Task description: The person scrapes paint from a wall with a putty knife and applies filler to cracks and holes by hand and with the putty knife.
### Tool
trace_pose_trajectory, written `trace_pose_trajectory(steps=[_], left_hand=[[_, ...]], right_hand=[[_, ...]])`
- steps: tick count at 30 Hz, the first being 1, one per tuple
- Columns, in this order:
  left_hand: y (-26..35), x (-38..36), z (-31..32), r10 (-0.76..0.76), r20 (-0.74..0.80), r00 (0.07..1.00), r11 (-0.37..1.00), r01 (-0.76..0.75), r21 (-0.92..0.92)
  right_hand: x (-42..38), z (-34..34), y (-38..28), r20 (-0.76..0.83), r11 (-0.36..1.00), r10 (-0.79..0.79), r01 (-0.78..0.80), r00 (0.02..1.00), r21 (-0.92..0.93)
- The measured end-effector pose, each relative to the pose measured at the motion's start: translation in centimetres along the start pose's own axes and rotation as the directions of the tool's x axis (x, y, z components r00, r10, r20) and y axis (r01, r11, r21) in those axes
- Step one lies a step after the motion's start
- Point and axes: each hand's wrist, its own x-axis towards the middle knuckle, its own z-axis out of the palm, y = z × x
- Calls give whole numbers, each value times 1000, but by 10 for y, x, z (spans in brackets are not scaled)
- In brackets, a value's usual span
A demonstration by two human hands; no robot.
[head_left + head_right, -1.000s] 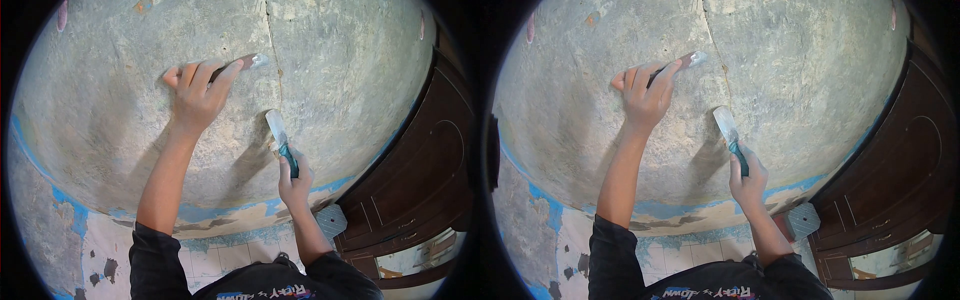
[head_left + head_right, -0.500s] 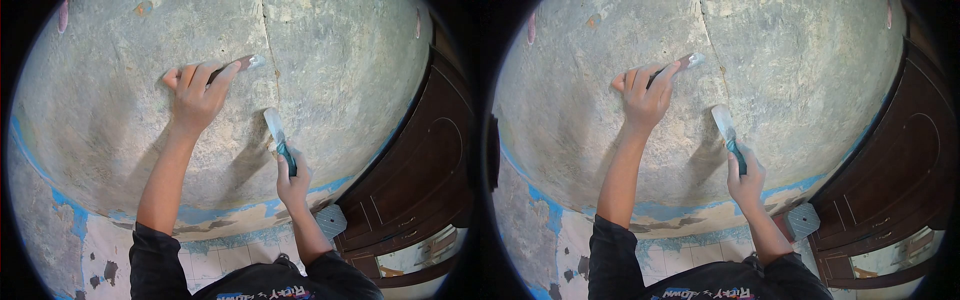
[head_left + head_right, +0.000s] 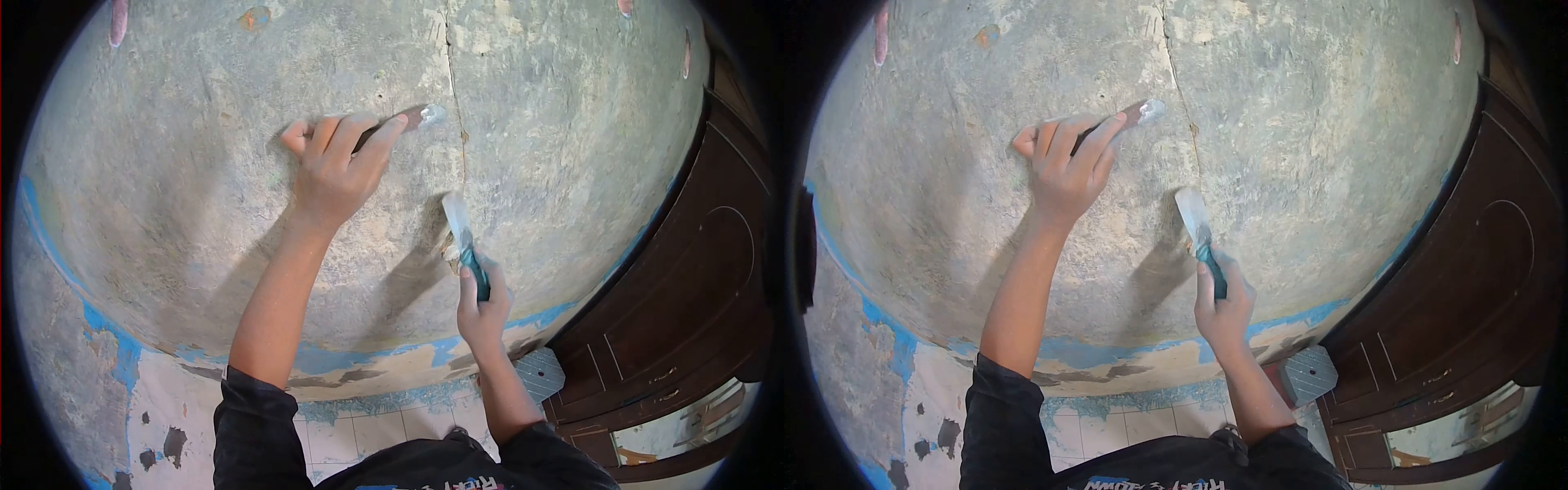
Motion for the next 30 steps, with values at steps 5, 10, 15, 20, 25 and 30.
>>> trace_pose_trajectory(steps=[5, 10, 15, 20, 25, 30], left_hand=[[2, 2, -2, -1, 11, 1000, 1000, 1, 2], [1, -1, -2, -8, -4, 1000, 1000, 8, 4], [32, -20, 3, -52, -9, 999, 995, 51, -90], [113, -48, 9, -51, 141, 989, 972, 81, -219], [129, -42, 20, -265, 91, 960, 956, 274, -108], [162, -61, 19, -246, 184, 952, 963, 262, -69]], right_hand=[[9, -3, -4, 11, 999, -7, 6, 1000, 36], [-39, -24, 25, 163, 997, 81, -82, 983, 0], [-84, -73, 57, 182, 996, 84, -75, 980, -58], [-109, -118, 88, 134, 963, 267, -261, 954, -63], [-106, -139, 97, 91, 936, 353, -351, 931, -29], [-108, -154, 141, 113, 991, 126, -119, 985, -67]])
